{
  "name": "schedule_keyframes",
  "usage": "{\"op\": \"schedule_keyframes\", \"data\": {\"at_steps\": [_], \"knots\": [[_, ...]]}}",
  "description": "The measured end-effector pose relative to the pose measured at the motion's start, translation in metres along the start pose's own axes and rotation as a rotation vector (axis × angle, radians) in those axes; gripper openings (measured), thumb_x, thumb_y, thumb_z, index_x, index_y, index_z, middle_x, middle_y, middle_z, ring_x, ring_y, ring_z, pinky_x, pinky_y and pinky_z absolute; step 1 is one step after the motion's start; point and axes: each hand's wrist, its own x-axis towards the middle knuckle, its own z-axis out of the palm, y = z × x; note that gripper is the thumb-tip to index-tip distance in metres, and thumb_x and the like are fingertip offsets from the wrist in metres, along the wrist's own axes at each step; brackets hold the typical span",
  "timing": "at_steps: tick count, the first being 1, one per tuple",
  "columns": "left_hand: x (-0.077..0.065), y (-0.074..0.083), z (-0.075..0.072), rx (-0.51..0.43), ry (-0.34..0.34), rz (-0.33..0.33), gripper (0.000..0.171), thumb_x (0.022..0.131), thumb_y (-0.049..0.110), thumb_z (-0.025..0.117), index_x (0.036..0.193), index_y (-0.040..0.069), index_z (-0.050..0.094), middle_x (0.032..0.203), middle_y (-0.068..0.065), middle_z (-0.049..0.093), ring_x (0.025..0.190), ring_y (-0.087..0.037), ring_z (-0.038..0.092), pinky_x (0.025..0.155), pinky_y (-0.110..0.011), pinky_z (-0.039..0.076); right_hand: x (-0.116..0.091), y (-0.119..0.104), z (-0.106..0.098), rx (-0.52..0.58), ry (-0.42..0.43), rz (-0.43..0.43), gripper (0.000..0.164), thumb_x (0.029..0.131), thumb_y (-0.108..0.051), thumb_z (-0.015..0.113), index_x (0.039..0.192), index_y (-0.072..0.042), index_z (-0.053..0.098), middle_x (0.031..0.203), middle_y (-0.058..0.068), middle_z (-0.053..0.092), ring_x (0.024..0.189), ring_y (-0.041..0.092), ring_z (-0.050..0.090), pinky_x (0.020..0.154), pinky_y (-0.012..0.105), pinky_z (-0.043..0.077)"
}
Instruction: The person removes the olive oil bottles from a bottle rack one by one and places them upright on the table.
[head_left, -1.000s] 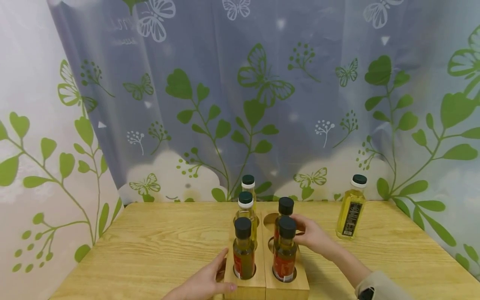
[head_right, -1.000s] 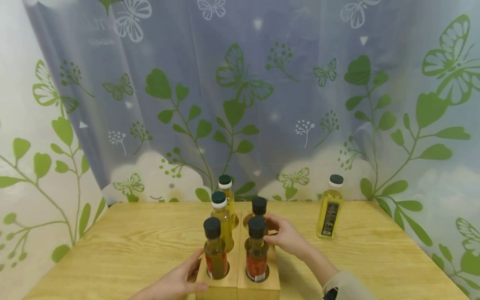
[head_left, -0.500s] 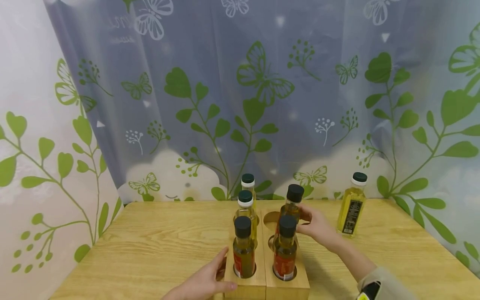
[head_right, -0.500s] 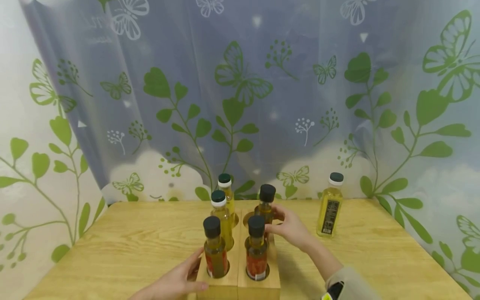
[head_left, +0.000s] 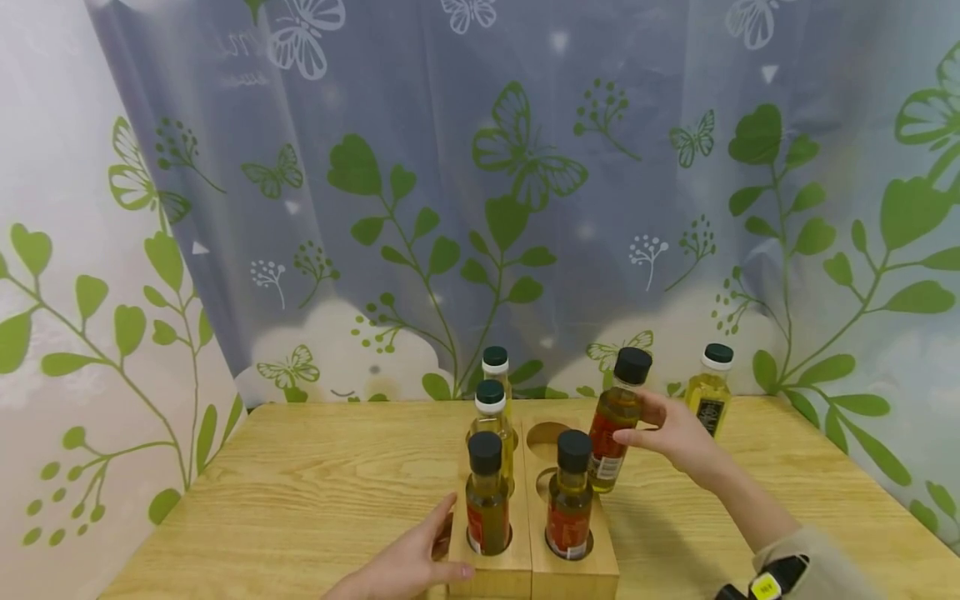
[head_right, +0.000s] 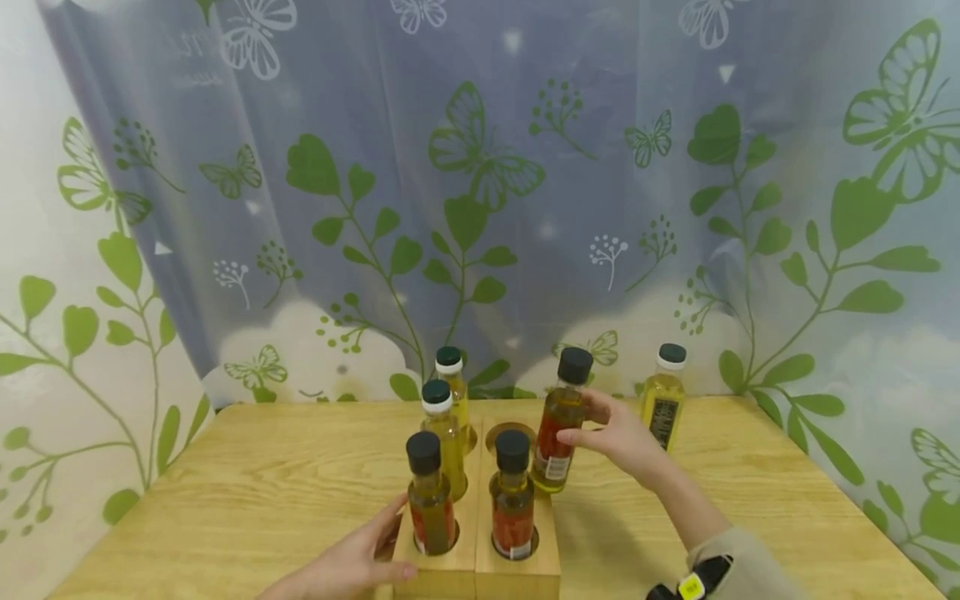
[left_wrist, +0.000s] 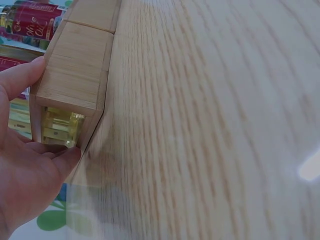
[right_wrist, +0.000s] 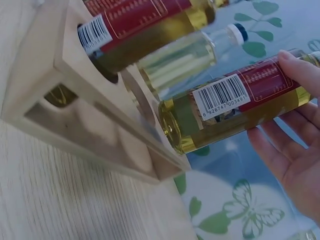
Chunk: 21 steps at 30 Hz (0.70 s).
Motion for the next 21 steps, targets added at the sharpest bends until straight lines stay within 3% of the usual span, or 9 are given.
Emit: {"op": "schedule_keyframes", "data": {"at_steps": [6,13,18,21], "knots": [[0.000,0.000,0.000,-0.002,0.002,-0.002,0.094,0.087,0.022,0.068,0.144,-0.011,0.000,0.143,-0.038,0.013,0.130,-0.048,0.025,0.103,-0.054,0.029,-0.012,0.007,-0.018,-0.048,0.060,0.005,0.060,0.085,-0.017,0.069,0.134,0.005,0.042,0.124,0.024,0.053,0.113,0.038,0.051,0.081,0.043,0.051],[0.000,-0.001,-0.001,-0.011,-0.004,-0.005,0.094,0.087,0.022,0.067,0.144,-0.011,0.000,0.143,-0.039,0.013,0.130,-0.049,0.025,0.103,-0.055,0.029,-0.025,0.017,-0.040,-0.091,0.077,0.059,0.060,0.088,-0.017,0.066,0.135,0.007,0.038,0.121,0.023,0.055,0.096,0.002,0.056,0.077,0.033,0.051],[0.000,0.000,-0.001,-0.003,-0.001,-0.003,0.094,0.086,0.022,0.068,0.144,-0.011,0.000,0.143,-0.038,0.015,0.129,-0.048,0.026,0.102,-0.054,0.029,-0.035,0.029,-0.052,-0.144,0.120,0.070,0.061,0.088,-0.016,0.065,0.136,0.009,0.037,0.122,0.024,0.054,0.095,-0.009,0.050,0.079,0.034,0.049],[0.001,0.000,0.000,0.002,0.000,0.000,0.094,0.086,0.021,0.068,0.144,-0.011,0.001,0.143,-0.038,0.015,0.129,-0.048,0.026,0.102,-0.054,0.030,-0.041,0.037,-0.059,-0.160,0.143,0.093,0.063,0.088,-0.018,0.065,0.137,0.009,0.034,0.125,0.027,0.051,0.094,-0.014,0.047,0.082,0.041,0.048]]}}
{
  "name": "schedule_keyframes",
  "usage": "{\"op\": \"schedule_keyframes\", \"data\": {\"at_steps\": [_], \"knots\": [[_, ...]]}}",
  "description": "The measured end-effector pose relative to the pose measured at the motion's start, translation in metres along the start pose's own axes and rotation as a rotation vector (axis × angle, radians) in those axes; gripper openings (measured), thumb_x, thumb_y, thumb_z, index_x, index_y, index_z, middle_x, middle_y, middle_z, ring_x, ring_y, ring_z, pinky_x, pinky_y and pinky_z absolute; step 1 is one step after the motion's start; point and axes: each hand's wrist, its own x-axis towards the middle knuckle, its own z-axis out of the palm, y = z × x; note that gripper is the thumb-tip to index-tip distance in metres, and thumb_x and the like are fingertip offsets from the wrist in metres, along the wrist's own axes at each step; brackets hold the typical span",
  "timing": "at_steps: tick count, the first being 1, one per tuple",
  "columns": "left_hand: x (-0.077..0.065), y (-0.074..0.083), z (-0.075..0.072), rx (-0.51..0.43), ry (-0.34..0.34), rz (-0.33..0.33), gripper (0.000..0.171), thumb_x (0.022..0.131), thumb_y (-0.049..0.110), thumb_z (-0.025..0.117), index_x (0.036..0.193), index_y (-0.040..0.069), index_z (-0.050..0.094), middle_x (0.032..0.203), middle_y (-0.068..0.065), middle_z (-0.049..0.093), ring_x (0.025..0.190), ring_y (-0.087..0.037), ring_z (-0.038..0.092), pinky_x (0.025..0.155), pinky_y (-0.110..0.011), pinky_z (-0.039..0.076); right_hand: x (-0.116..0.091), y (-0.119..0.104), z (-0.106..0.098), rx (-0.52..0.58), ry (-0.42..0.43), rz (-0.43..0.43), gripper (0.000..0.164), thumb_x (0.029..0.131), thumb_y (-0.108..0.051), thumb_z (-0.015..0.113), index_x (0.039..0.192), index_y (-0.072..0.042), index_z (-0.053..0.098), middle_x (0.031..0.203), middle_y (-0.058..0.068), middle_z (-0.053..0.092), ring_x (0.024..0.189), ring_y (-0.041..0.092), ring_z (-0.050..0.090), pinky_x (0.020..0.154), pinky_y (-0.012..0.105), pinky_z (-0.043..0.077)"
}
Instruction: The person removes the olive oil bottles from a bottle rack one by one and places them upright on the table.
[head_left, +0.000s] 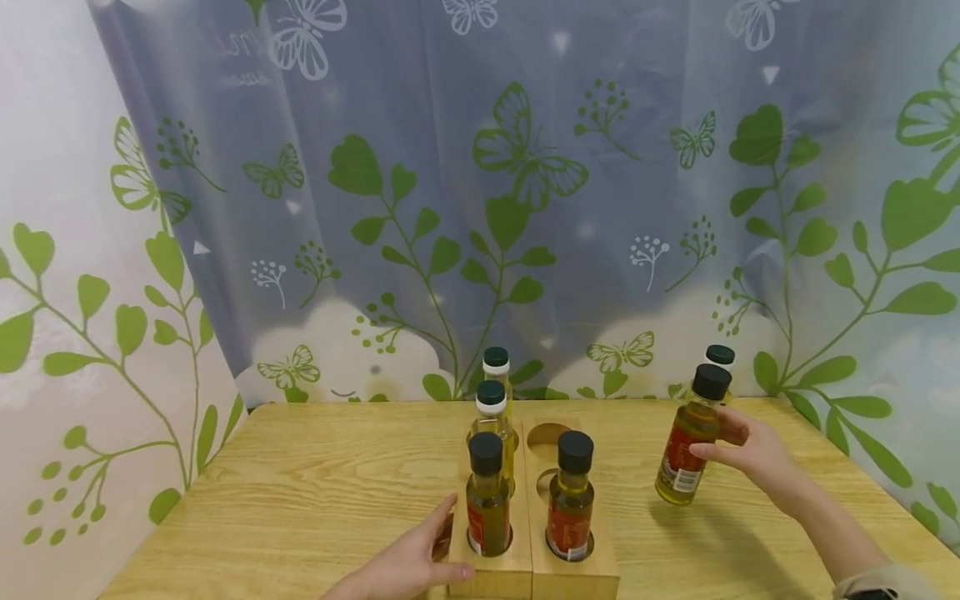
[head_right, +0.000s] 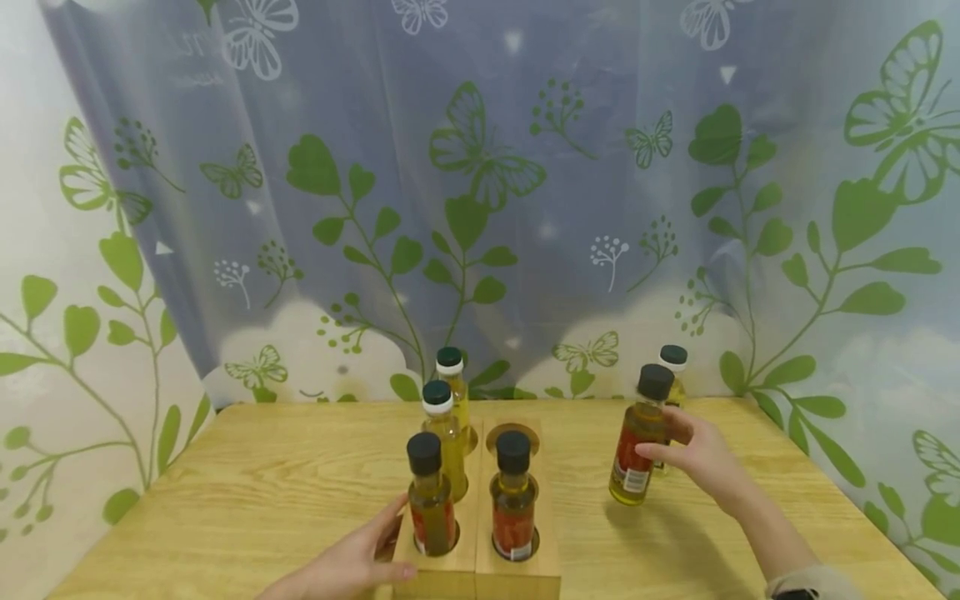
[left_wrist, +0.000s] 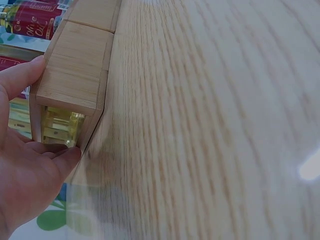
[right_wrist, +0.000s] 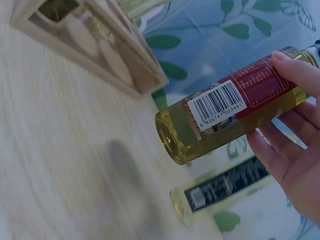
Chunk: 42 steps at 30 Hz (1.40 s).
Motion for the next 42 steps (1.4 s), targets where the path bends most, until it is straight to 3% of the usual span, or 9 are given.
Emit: {"op": "schedule_keyframes", "data": {"at_steps": [13,21,27,34,37,42], "knots": [[0.000,0.001,0.000,0.003,0.001,-0.015,0.094,0.086,0.022,0.068,0.144,-0.010,0.001,0.143,-0.038,0.014,0.129,-0.049,0.025,0.102,-0.054,0.029,-0.009,0.032,-0.018,-0.064,-0.004,0.094,0.067,0.090,-0.023,0.063,0.137,0.012,0.031,0.130,0.032,0.045,0.090,-0.016,0.044,0.079,0.030,0.047],[0.000,0.001,0.000,0.006,0.002,-0.014,0.094,0.086,0.022,0.068,0.144,-0.010,0.001,0.143,-0.038,0.015,0.129,-0.048,0.026,0.102,-0.054,0.030,-0.011,0.047,-0.025,-0.080,-0.022,0.121,0.072,0.090,-0.024,0.062,0.138,0.016,0.026,0.132,0.036,0.039,0.097,-0.004,0.049,0.086,0.049,0.046],[0.000,0.001,0.000,0.010,0.008,-0.014,0.094,0.086,0.022,0.069,0.144,-0.010,0.002,0.143,-0.037,0.017,0.129,-0.048,0.028,0.102,-0.055,0.030,-0.012,0.056,-0.028,-0.068,-0.011,0.137,0.071,0.091,-0.024,0.061,0.137,0.016,0.025,0.130,0.036,0.041,0.088,-0.014,0.044,0.084,0.046,0.047],[-0.001,0.000,0.000,0.015,0.009,-0.006,0.095,0.086,0.023,0.069,0.144,-0.010,0.002,0.143,-0.038,0.017,0.129,-0.048,0.028,0.102,-0.054,0.031,-0.012,0.057,-0.028,-0.070,-0.015,0.129,0.071,0.091,-0.023,0.061,0.138,0.016,0.024,0.131,0.037,0.040,0.092,-0.008,0.047,0.084,0.046,0.048],[-0.001,-0.001,0.000,0.022,0.014,-0.005,0.095,0.085,0.024,0.069,0.145,-0.010,0.002,0.143,-0.037,0.016,0.129,-0.047,0.028,0.102,-0.053,0.031,-0.010,0.056,-0.028,-0.069,-0.032,0.126,0.072,0.092,-0.023,0.060,0.138,0.017,0.022,0.132,0.038,0.037,0.093,-0.009,0.045,0.084,0.044,0.049],[-0.001,-0.001,0.001,0.013,0.014,-0.008,0.095,0.085,0.023,0.069,0.145,-0.009,0.002,0.143,-0.037,0.017,0.129,-0.047,0.028,0.102,-0.052,0.031,-0.009,0.057,-0.028,-0.049,-0.046,0.128,0.071,0.092,-0.021,0.059,0.138,0.016,0.021,0.132,0.037,0.037,0.094,-0.008,0.047,0.079,0.028,0.049]]}}
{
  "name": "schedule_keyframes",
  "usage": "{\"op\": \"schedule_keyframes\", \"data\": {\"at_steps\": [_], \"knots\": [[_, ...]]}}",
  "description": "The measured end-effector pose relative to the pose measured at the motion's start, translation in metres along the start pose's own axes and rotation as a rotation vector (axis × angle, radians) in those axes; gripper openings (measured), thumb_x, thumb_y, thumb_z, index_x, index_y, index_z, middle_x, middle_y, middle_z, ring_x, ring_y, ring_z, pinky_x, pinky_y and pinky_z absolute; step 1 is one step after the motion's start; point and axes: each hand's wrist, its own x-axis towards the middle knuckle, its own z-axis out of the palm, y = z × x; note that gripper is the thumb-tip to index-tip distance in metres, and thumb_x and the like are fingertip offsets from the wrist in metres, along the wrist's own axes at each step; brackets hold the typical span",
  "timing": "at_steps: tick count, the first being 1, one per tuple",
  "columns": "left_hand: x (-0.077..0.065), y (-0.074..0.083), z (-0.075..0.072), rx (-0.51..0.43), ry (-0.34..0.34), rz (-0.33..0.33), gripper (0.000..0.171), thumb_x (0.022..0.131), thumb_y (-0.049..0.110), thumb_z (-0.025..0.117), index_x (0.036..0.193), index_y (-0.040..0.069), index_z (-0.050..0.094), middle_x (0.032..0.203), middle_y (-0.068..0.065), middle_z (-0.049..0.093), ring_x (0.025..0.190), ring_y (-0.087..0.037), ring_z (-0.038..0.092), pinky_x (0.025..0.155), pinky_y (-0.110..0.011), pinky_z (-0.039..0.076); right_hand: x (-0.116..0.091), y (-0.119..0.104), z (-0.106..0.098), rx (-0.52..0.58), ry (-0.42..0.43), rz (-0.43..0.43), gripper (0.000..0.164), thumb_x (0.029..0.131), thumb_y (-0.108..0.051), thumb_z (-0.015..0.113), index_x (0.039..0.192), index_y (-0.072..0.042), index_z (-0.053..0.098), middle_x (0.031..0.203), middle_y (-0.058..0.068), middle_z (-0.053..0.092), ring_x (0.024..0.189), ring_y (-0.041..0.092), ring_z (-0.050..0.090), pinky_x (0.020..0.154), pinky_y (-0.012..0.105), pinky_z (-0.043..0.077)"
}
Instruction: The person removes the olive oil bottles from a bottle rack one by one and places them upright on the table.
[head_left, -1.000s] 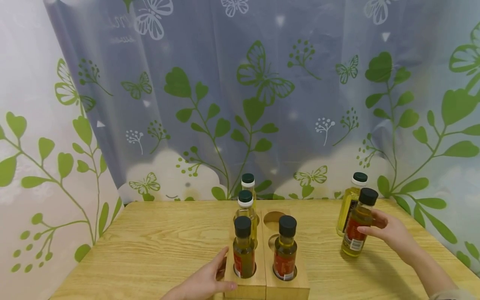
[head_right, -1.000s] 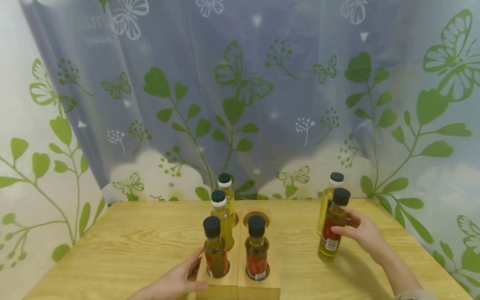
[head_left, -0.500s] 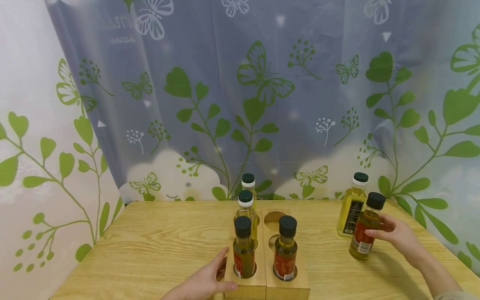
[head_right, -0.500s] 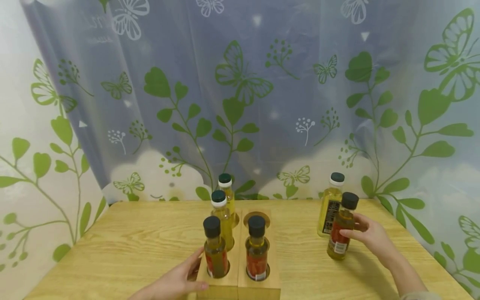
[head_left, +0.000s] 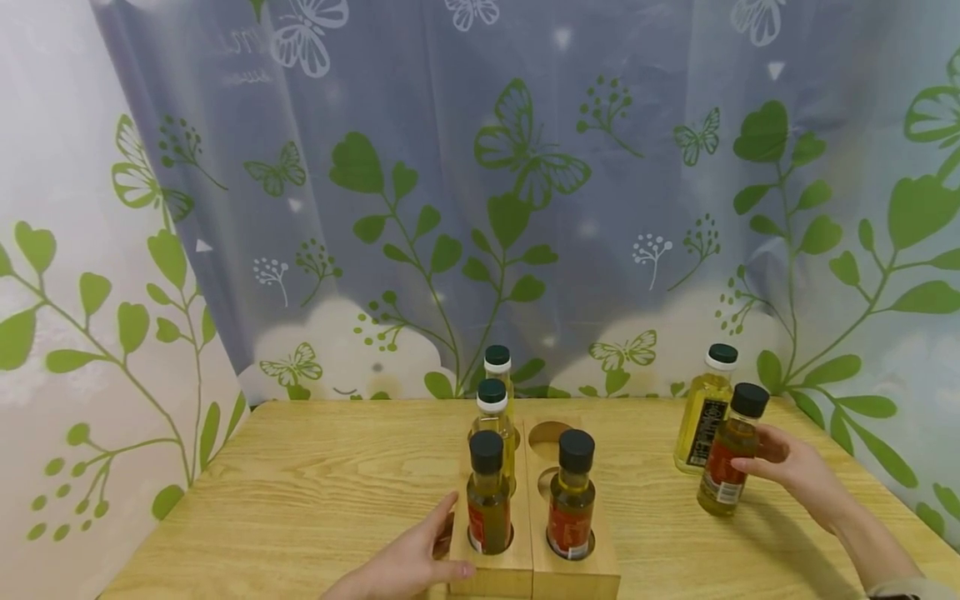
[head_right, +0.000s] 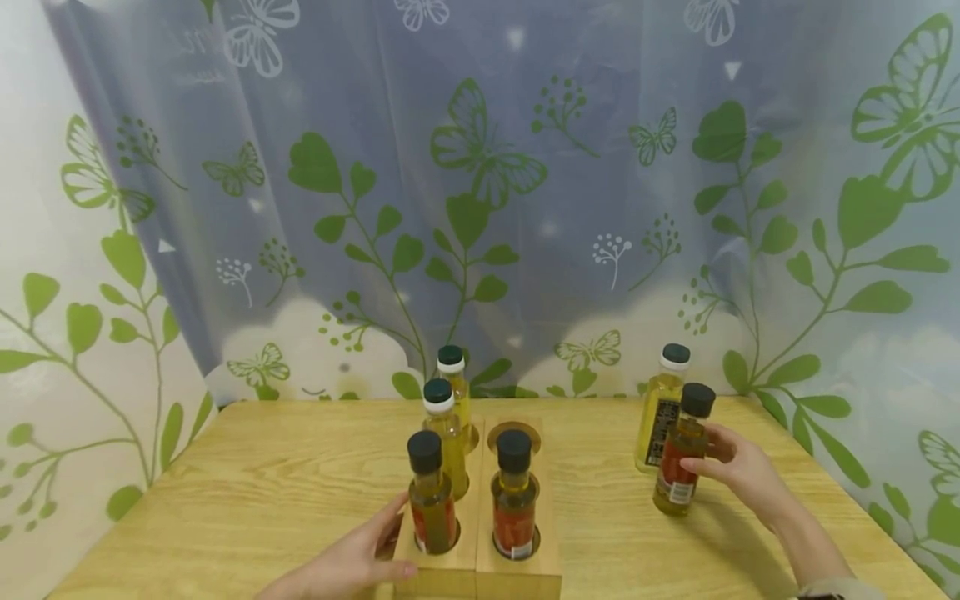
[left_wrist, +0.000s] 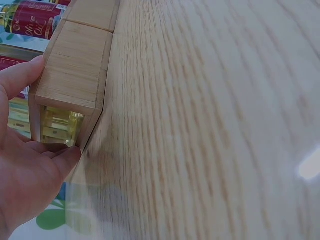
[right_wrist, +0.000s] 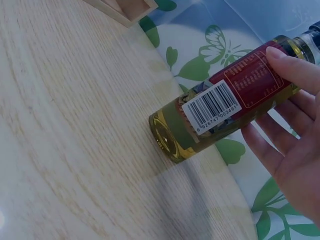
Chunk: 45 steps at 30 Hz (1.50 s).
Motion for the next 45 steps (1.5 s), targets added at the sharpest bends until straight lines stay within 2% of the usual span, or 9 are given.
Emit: {"op": "schedule_keyframes", "data": {"at_steps": [10,13,17,19,21,25,31,42,45], "knots": [[0.001,0.001,-0.001,-0.013,-0.002,-0.020,0.097,0.085,0.028,0.070,0.145,-0.008,0.003,0.144,-0.036,0.015,0.130,-0.047,0.025,0.103,-0.053,0.030,-0.002,0.002,-0.001,0.016,0.013,-0.007,0.069,0.091,-0.020,0.061,0.136,0.016,0.023,0.128,0.033,0.044,0.089,-0.015,0.045,0.075,0.021,0.046],[0.001,0.001,-0.001,-0.011,-0.003,-0.017,0.097,0.085,0.026,0.070,0.145,-0.008,0.003,0.144,-0.037,0.016,0.130,-0.047,0.026,0.103,-0.053,0.030,-0.005,0.005,-0.002,0.058,0.020,-0.019,0.065,0.092,-0.018,0.060,0.137,0.015,0.026,0.121,0.013,0.054,0.090,-0.013,0.048,0.075,0.022,0.048],[0.001,0.001,0.000,-0.010,-0.001,-0.019,0.096,0.085,0.025,0.070,0.145,-0.008,0.003,0.144,-0.037,0.016,0.130,-0.047,0.026,0.103,-0.053,0.030,-0.011,0.011,-0.007,0.190,0.035,-0.065,0.040,0.092,-0.010,0.058,0.130,-0.013,0.045,0.106,-0.021,0.055,0.091,-0.009,0.054,0.075,0.022,0.050],[0.000,0.001,0.000,-0.008,0.002,-0.019,0.096,0.085,0.024,0.070,0.145,-0.008,0.002,0.144,-0.037,0.016,0.130,-0.047,0.026,0.103,-0.053,0.030,-0.015,0.015,-0.010,0.261,0.030,-0.112,0.037,0.093,-0.005,0.055,0.121,-0.028,0.050,0.103,-0.024,0.058,0.091,-0.006,0.057,0.074,0.021,0.051],[0.000,0.001,0.000,-0.010,0.003,-0.018,0.096,0.085,0.023,0.069,0.145,-0.008,0.002,0.144,-0.037,0.015,0.130,-0.047,0.026,0.103,-0.053,0.029,-0.018,0.016,-0.012,0.324,0.021,-0.162,0.042,0.093,0.001,0.053,0.112,-0.037,0.052,0.103,-0.021,0.061,0.092,-0.003,0.059,0.074,0.021,0.052],[-0.001,0.001,-0.001,-0.014,0.006,-0.017,0.096,0.086,0.023,0.069,0.145,-0.008,0.001,0.144,-0.037,0.014,0.130,-0.047,0.025,0.103,-0.053,0.029,-0.025,0.017,-0.017,0.363,-0.004,-0.217,0.045,0.093,0.005,0.049,0.113,-0.035,0.056,0.104,-0.016,0.064,0.092,0.001,0.061,0.073,0.021,0.052],[-0.001,0.001,0.000,0.000,0.006,-0.017,0.095,0.085,0.024,0.069,0.145,-0.008,0.002,0.144,-0.037,0.015,0.130,-0.047,0.027,0.103,-0.053,0.030,-0.035,0.012,-0.018,0.255,0.001,-0.192,0.042,0.095,0.001,0.048,0.114,-0.036,0.054,0.105,-0.018,0.063,0.092,0.001,0.061,0.073,0.022,0.053],[0.000,-0.001,-0.001,-0.025,-0.001,-0.016,0.097,0.085,0.025,0.069,0.145,-0.008,0.001,0.143,-0.037,0.017,0.130,-0.047,0.025,0.103,-0.053,0.029,-0.042,-0.025,0.007,0.311,-0.144,-0.207,0.034,0.097,-0.001,0.046,0.127,-0.015,0.053,0.113,-0.012,0.063,0.101,0.005,0.060,0.078,0.023,0.052],[0.001,-0.002,-0.001,-0.015,-0.001,-0.011,0.097,0.085,0.026,0.069,0.145,-0.008,0.002,0.143,-0.038,0.017,0.130,-0.047,0.026,0.103,-0.053,0.030,-0.040,-0.037,0.019,0.333,-0.179,-0.234,0.037,0.096,-0.001,0.046,0.126,-0.021,0.054,0.114,-0.012,0.062,0.102,0.005,0.059,0.079,0.023,0.051]]}}
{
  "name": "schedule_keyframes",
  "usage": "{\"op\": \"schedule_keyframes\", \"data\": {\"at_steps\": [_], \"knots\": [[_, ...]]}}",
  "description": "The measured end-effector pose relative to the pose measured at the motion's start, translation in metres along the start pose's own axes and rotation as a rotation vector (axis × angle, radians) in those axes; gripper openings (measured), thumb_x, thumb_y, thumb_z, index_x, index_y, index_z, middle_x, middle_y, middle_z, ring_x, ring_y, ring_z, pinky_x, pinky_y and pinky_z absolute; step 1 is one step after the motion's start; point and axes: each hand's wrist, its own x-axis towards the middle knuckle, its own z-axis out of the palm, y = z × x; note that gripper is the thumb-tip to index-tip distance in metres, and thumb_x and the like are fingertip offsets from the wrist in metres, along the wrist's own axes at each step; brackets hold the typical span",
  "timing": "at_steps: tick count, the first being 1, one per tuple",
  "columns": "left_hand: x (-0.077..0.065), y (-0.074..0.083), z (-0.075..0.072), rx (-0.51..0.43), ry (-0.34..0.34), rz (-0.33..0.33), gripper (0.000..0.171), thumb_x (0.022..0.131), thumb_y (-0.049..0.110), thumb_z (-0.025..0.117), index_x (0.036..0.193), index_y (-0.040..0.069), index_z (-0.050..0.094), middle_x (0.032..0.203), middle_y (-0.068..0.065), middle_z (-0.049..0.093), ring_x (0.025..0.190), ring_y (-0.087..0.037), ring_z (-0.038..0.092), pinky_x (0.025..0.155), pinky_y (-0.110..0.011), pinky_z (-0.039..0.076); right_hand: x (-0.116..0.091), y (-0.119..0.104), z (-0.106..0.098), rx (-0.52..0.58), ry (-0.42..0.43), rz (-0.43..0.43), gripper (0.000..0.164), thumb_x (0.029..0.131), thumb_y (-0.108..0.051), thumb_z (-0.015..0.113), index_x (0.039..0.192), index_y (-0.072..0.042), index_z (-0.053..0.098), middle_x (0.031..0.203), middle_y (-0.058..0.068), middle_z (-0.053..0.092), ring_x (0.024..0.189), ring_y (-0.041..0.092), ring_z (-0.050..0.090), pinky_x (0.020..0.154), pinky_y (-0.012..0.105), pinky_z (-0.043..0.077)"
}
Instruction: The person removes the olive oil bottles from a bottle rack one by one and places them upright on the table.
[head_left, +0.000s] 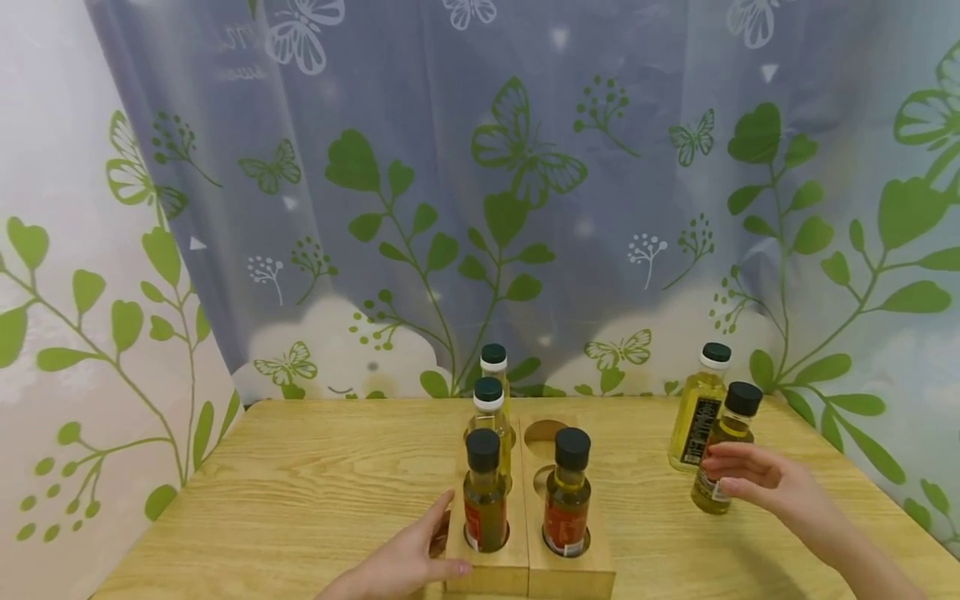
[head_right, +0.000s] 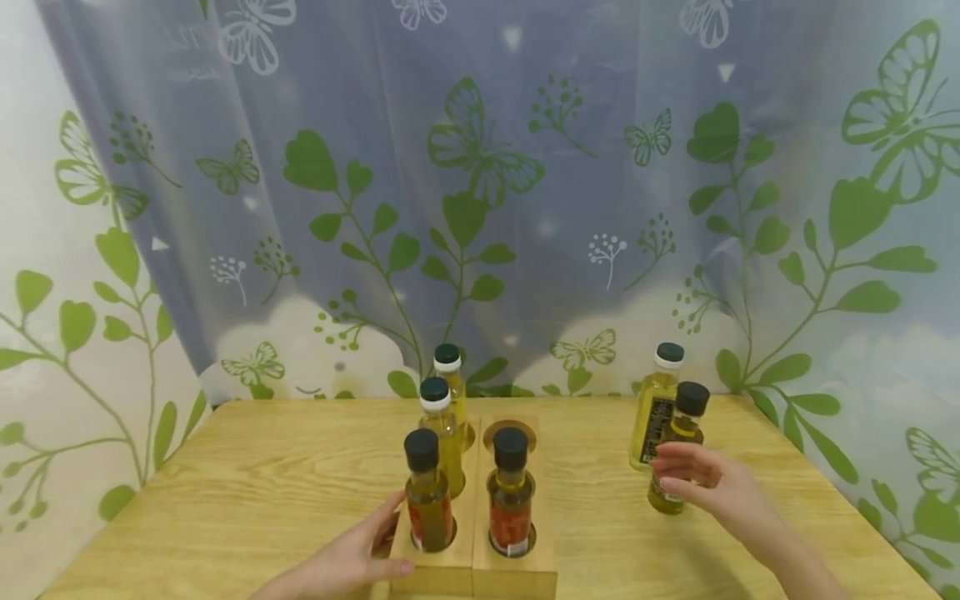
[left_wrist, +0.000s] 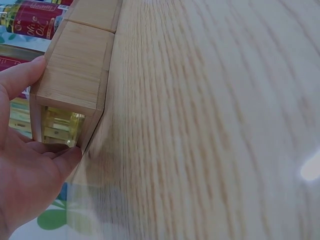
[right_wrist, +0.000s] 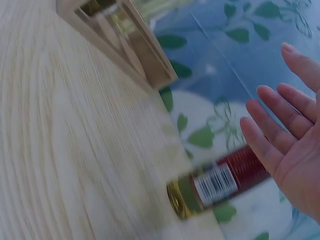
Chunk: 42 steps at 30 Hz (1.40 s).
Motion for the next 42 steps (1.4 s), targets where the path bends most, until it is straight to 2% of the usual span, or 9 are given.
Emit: {"op": "schedule_keyframes", "data": {"at_steps": [3,12,16,19,21,28,34,39,42], "knots": [[0.000,0.000,0.000,0.006,0.000,0.003,0.096,0.085,0.025,0.069,0.145,-0.008,0.002,0.143,-0.038,0.017,0.130,-0.047,0.026,0.103,-0.053,0.030,0.008,-0.006,0.014,0.018,-0.038,-0.023,0.041,0.096,0.000,0.046,0.124,-0.030,0.054,0.114,-0.013,0.062,0.103,0.005,0.059,0.079,0.024,0.052],[-0.001,0.000,0.001,0.020,0.001,-0.002,0.095,0.086,0.025,0.069,0.145,-0.008,0.002,0.143,-0.037,0.017,0.129,-0.047,0.028,0.102,-0.053,0.031,0.030,-0.020,0.051,0.066,-0.165,-0.047,0.043,0.095,-0.003,0.049,0.128,-0.031,0.050,0.119,-0.011,0.058,0.107,0.003,0.055,0.081,0.025,0.051],[-0.001,-0.001,0.001,0.019,0.001,0.000,0.095,0.085,0.025,0.069,0.145,-0.008,0.003,0.143,-0.037,0.018,0.129,-0.047,0.028,0.102,-0.053,0.031,0.039,-0.023,0.069,0.056,-0.189,-0.090,0.041,0.094,-0.003,0.052,0.132,-0.015,0.048,0.118,-0.008,0.059,0.106,0.006,0.056,0.081,0.028,0.051],[-0.002,-0.001,0.001,0.017,0.002,0.002,0.096,0.085,0.025,0.069,0.145,-0.009,0.003,0.143,-0.037,0.018,0.129,-0.047,0.029,0.102,-0.052,0.031,0.044,-0.024,0.080,0.040,-0.199,-0.101,0.044,0.093,-0.004,0.055,0.134,0.001,0.042,0.120,0.002,0.058,0.106,0.009,0.056,0.082,0.030,0.052],[-0.002,-0.001,0.001,0.013,0.002,0.002,0.096,0.085,0.025,0.069,0.145,-0.009,0.002,0.143,-0.038,0.017,0.129,-0.047,0.028,0.102,-0.053,0.031,0.047,-0.024,0.087,0.056,-0.217,-0.091,0.047,0.092,-0.004,0.056,0.135,0.007,0.039,0.122,0.010,0.056,0.107,0.010,0.056,0.082,0.032,0.052],[-0.002,0.001,0.000,-0.006,0.009,-0.009,0.098,0.084,0.026,0.070,0.146,-0.007,0.002,0.144,-0.036,0.016,0.130,-0.046,0.026,0.104,-0.052,0.029,0.056,-0.022,0.108,0.096,-0.276,-0.119,0.052,0.090,0.000,0.057,0.134,0.015,0.033,0.123,0.010,0.053,0.107,0.008,0.055,0.083,0.033,0.051],[-0.003,0.002,0.000,0.011,0.010,0.004,0.097,0.084,0.025,0.070,0.146,-0.007,0.003,0.144,-0.036,0.017,0.130,-0.046,0.027,0.103,-0.052,0.030,0.059,-0.024,0.122,0.080,-0.293,-0.071,0.062,0.088,-0.009,0.064,0.134,0.016,0.032,0.125,0.031,0.046,0.105,0.010,0.056,0.083,0.032,0.051],[-0.003,0.001,-0.001,0.009,0.008,0.005,0.097,0.084,0.025,0.070,0.146,-0.007,0.003,0.144,-0.036,0.017,0.130,-0.046,0.027,0.103,-0.052,0.030,0.059,-0.024,0.130,0.095,-0.298,-0.035,0.067,0.087,-0.009,0.065,0.135,0.018,0.028,0.125,0.035,0.044,0.099,0.020,0.060,0.078,0.034,0.053],[-0.003,0.000,-0.001,0.012,0.007,0.005,0.097,0.084,0.025,0.070,0.146,-0.007,0.003,0.144,-0.036,0.017,0.130,-0.046,0.027,0.103,-0.052,0.030,0.059,-0.023,0.133,0.105,-0.294,-0.036,0.068,0.087,-0.010,0.065,0.136,0.018,0.026,0.125,0.036,0.044,0.099,0.016,0.060,0.077,0.034,0.053]]}}
